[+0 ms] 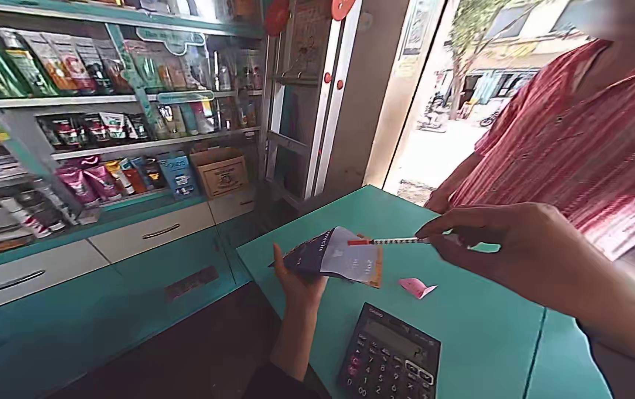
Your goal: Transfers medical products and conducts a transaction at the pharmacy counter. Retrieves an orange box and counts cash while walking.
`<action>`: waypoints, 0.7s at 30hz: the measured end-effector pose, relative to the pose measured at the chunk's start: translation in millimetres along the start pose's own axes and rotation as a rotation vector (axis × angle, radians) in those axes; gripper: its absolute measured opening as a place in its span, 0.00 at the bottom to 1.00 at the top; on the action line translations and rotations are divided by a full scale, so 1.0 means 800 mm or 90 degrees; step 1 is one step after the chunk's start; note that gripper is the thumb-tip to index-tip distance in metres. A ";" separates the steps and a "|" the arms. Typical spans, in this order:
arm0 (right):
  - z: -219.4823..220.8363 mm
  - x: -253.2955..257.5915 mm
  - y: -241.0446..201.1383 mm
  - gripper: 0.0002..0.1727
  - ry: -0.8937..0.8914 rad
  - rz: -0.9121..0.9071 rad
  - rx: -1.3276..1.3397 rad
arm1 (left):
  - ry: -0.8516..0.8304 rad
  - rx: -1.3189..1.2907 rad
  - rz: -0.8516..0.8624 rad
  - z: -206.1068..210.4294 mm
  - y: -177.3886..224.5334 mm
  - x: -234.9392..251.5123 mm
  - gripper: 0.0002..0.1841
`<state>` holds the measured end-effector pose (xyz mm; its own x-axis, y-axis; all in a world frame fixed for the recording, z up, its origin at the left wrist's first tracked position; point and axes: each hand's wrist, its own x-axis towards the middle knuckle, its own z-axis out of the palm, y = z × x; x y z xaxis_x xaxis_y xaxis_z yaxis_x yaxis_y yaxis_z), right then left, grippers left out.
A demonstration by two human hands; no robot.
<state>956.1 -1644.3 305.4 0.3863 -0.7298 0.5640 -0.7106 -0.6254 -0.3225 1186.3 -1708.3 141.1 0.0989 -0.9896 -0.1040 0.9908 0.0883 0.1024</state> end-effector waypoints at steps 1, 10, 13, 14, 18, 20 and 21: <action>0.016 0.003 -0.007 0.08 -0.018 -0.038 -0.023 | -0.001 -0.005 -0.007 -0.001 0.000 -0.001 0.42; 0.092 0.011 -0.020 0.27 -0.077 -0.277 -0.139 | -0.004 -0.038 -0.024 -0.009 0.003 0.003 0.43; 0.102 0.006 -0.011 0.08 -0.081 -0.313 -0.242 | 0.005 0.028 -0.092 0.009 -0.008 -0.014 0.45; 0.096 0.009 -0.006 0.05 -0.062 -0.296 -0.251 | 0.005 0.088 -0.147 0.013 -0.008 -0.020 0.48; 0.030 0.026 0.022 0.05 -0.012 -0.081 -0.342 | 0.071 0.274 -0.283 0.016 -0.002 -0.033 0.50; 0.010 0.027 0.037 0.07 -0.011 0.055 -0.410 | 0.070 0.309 -0.222 0.010 0.003 -0.038 0.41; 0.007 0.025 0.047 0.09 -0.014 0.105 -0.451 | 0.063 0.323 -0.181 0.008 0.005 -0.040 0.34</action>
<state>940.4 -1683.8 300.7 0.2474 -0.8094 0.5326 -0.9680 -0.1825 0.1723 1186.3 -1676.8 150.8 -0.1315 -0.9491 -0.2864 0.8145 -0.2681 0.5145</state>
